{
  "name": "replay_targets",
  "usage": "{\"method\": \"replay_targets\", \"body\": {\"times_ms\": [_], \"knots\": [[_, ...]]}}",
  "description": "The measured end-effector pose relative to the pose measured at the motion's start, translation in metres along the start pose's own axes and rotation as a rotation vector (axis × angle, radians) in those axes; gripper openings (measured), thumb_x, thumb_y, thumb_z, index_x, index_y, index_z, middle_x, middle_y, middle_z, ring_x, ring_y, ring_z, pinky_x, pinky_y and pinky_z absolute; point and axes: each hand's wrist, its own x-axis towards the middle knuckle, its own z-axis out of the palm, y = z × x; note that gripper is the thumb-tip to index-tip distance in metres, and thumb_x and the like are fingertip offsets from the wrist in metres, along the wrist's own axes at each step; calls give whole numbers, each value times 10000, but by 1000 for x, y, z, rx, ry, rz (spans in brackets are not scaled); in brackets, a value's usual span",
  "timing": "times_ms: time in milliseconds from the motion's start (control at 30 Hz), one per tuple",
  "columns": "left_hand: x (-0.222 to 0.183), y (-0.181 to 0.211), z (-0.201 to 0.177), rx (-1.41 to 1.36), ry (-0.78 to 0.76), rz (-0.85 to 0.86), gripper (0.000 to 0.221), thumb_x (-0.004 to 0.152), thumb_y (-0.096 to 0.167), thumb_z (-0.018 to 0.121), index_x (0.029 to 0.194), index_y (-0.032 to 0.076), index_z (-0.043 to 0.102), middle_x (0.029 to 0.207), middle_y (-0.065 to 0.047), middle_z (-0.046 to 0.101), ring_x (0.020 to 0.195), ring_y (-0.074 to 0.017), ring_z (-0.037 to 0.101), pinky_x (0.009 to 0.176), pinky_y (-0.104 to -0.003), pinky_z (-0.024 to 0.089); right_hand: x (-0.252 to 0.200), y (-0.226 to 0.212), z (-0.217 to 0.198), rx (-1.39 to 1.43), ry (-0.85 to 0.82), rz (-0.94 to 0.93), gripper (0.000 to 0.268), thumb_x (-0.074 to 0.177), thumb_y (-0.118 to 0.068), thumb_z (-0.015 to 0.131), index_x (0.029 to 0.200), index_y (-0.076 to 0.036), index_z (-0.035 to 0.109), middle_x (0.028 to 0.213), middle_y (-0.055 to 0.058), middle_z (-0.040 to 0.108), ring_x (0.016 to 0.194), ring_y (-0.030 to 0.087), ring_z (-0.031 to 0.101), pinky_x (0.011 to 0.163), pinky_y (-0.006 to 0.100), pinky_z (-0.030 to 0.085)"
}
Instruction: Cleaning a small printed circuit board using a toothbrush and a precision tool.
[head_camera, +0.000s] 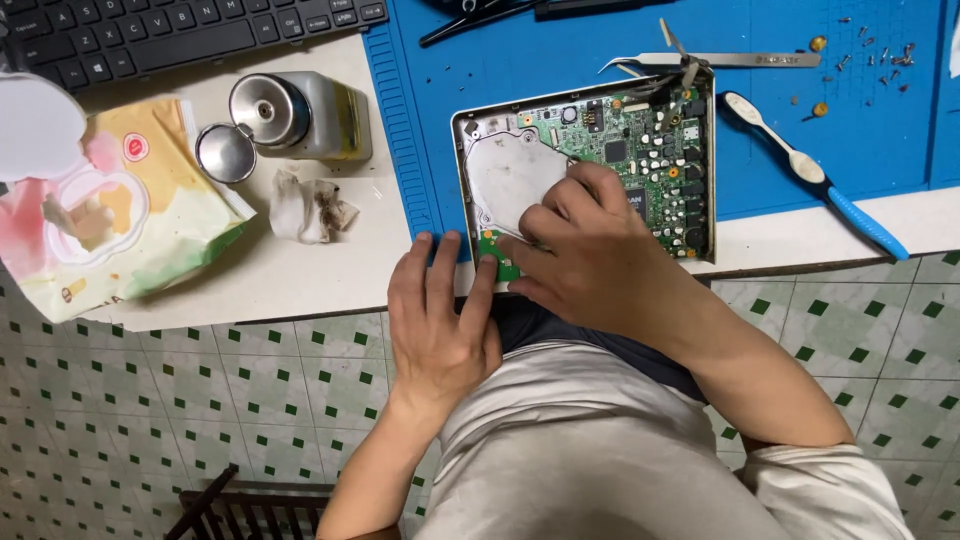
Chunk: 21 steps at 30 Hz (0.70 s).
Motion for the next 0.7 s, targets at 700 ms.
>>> {"method": "replay_targets", "body": {"times_ms": [700], "knots": [[3,-4,-2,-40,-65,-8,393,888,138,502,1231,57,677,1262,-270,624,1207,-463,588,967,-577,534,-7,0,4,153,-7,75,401,968,-444,734,1195,-115,706,1020,19,644,932,287,587,1027,491,383]]}}
